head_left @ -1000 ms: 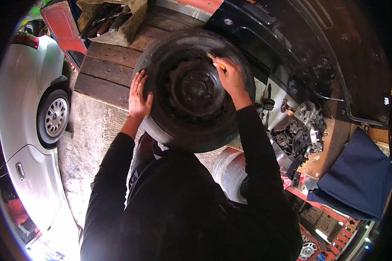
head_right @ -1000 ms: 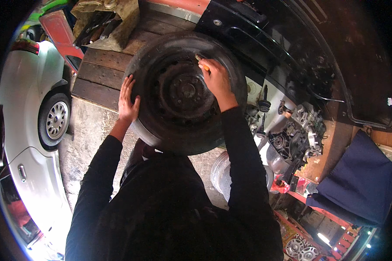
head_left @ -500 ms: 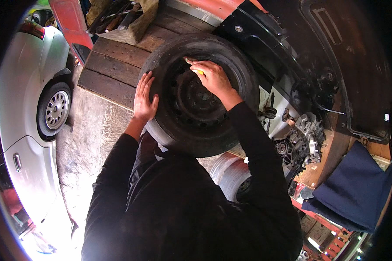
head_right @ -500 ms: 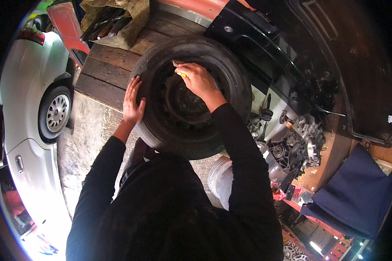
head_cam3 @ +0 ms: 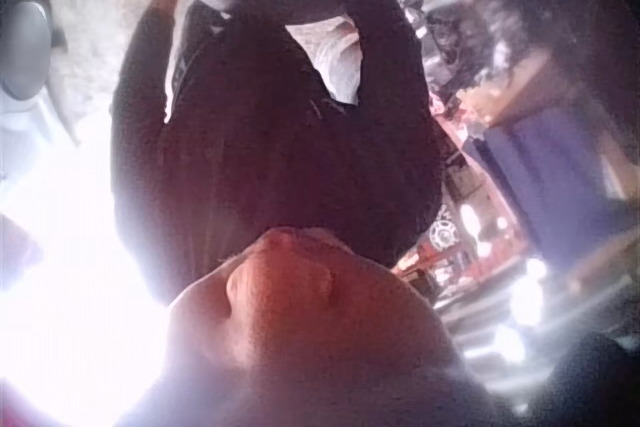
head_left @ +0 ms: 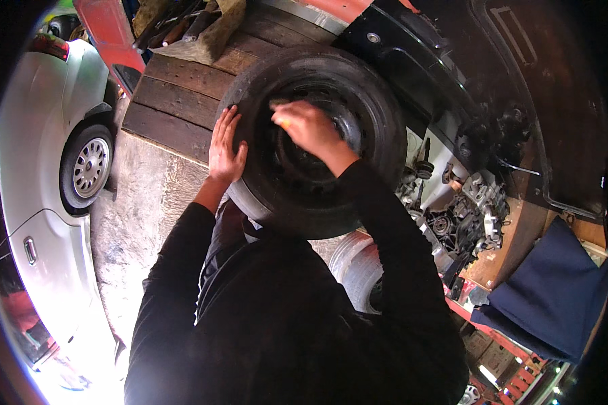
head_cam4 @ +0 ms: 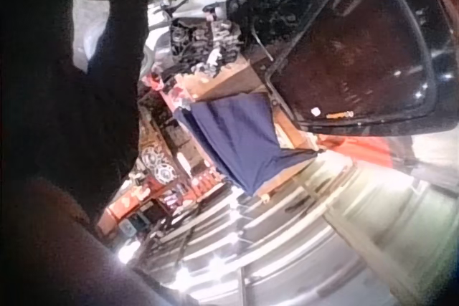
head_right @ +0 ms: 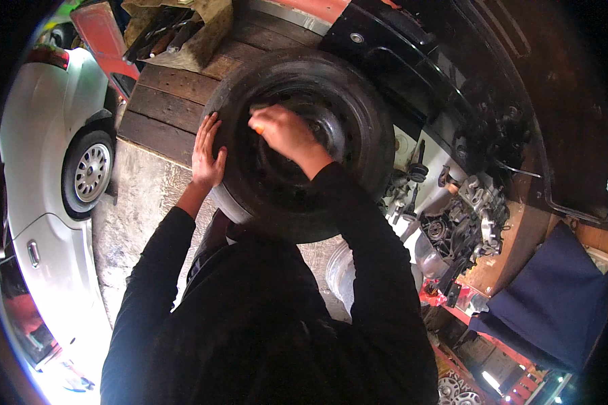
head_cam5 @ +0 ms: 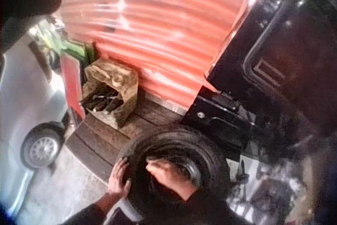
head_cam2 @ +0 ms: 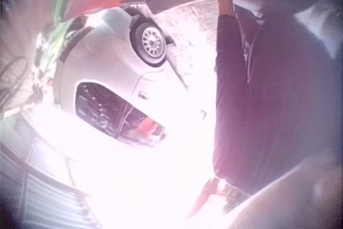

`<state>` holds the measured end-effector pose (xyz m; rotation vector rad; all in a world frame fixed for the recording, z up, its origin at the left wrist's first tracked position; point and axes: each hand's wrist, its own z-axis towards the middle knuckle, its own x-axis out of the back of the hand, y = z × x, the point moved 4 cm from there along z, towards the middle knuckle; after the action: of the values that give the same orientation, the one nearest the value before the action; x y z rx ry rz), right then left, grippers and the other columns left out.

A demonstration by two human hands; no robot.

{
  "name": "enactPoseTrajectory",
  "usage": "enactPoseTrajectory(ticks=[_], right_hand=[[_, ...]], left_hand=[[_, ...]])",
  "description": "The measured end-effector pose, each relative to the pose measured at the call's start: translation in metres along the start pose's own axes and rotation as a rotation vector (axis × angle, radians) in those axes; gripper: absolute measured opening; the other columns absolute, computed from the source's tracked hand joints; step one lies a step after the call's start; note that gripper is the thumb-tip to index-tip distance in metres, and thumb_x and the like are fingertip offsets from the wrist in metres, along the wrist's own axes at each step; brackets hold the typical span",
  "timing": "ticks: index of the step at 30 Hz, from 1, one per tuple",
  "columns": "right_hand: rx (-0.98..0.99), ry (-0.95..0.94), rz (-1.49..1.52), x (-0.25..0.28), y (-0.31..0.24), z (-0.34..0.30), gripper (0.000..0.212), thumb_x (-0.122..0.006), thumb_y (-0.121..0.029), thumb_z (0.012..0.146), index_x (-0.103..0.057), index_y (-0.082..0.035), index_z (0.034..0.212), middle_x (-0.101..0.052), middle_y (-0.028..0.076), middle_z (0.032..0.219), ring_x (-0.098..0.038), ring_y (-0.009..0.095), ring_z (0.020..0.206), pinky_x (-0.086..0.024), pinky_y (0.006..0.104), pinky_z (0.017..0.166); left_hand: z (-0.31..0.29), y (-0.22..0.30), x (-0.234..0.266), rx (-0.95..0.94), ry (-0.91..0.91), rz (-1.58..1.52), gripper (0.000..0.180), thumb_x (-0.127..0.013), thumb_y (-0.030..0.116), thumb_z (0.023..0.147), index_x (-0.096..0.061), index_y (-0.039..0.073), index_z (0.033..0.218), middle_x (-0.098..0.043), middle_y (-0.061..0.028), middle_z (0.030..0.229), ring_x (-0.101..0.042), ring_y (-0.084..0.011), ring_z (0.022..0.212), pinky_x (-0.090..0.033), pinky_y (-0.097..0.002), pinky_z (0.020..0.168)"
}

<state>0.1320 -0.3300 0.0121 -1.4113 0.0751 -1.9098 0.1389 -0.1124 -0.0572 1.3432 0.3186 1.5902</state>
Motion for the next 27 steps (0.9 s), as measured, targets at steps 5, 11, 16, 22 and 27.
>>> enactPoseTrajectory(ticks=[5, 11, 16, 22, 27], right_hand=[[0.042, -0.133, 0.110, -0.022, -0.051, -0.037, 0.022, -0.074, -0.006, 0.085, -0.074, -0.009, 0.107, -0.073, 0.010, 0.113, -0.068, 0.028, 0.111, -0.056, 0.0400, 0.096], [-0.343, 0.354, 0.314, 0.008, -0.048, -0.026, 0.009, -0.074, -0.005, 0.092, -0.070, -0.001, 0.098, -0.075, 0.014, 0.098, -0.075, 0.030, 0.090, -0.058, 0.0355, 0.079], [-0.557, 0.261, 0.334, -0.016, -0.069, -0.078, 0.009, -0.071, -0.007, 0.096, -0.067, 0.001, 0.098, -0.073, 0.013, 0.091, -0.075, 0.025, 0.086, -0.058, 0.0330, 0.077], [-0.804, 0.610, 0.778, -0.004, -0.062, -0.106, 0.012, -0.065, -0.009, 0.102, -0.060, 0.002, 0.105, -0.070, 0.012, 0.095, -0.072, 0.017, 0.088, -0.063, 0.0299, 0.077], [-0.872, 0.559, 0.705, -0.018, -0.057, -0.112, 0.014, -0.067, -0.009, 0.101, -0.059, 0.001, 0.106, -0.070, 0.011, 0.098, -0.071, 0.015, 0.086, -0.063, 0.0281, 0.076]], left_hand=[[-0.002, -0.003, 0.001, -0.013, 0.006, -0.015, 0.059, -0.058, 0.010, 0.088, -0.049, 0.001, 0.147, -0.042, -0.0174, 0.160, -0.031, -0.0382, 0.154, -0.025, -0.0496, 0.126], [0.001, 0.000, -0.001, -0.031, 0.007, -0.009, 0.058, -0.056, 0.012, 0.089, -0.049, -0.001, 0.145, -0.042, -0.0168, 0.160, -0.031, -0.0373, 0.153, -0.025, -0.0491, 0.126], [0.000, -0.005, -0.002, -0.033, 0.008, -0.014, 0.054, -0.052, 0.019, 0.095, -0.050, -0.001, 0.146, -0.042, -0.0169, 0.160, -0.032, -0.0375, 0.153, -0.024, -0.0489, 0.126], [-0.002, -0.010, -0.003, -0.065, 0.030, -0.039, 0.051, -0.045, 0.026, 0.102, -0.050, 0.000, 0.146, -0.042, -0.0167, 0.160, -0.032, -0.0371, 0.153, -0.024, -0.0490, 0.125], [-0.002, -0.011, -0.004, -0.063, 0.040, -0.044, 0.050, -0.042, 0.028, 0.105, -0.052, 0.000, 0.145, -0.044, -0.0162, 0.160, -0.033, -0.0371, 0.152, -0.025, -0.0490, 0.125]])
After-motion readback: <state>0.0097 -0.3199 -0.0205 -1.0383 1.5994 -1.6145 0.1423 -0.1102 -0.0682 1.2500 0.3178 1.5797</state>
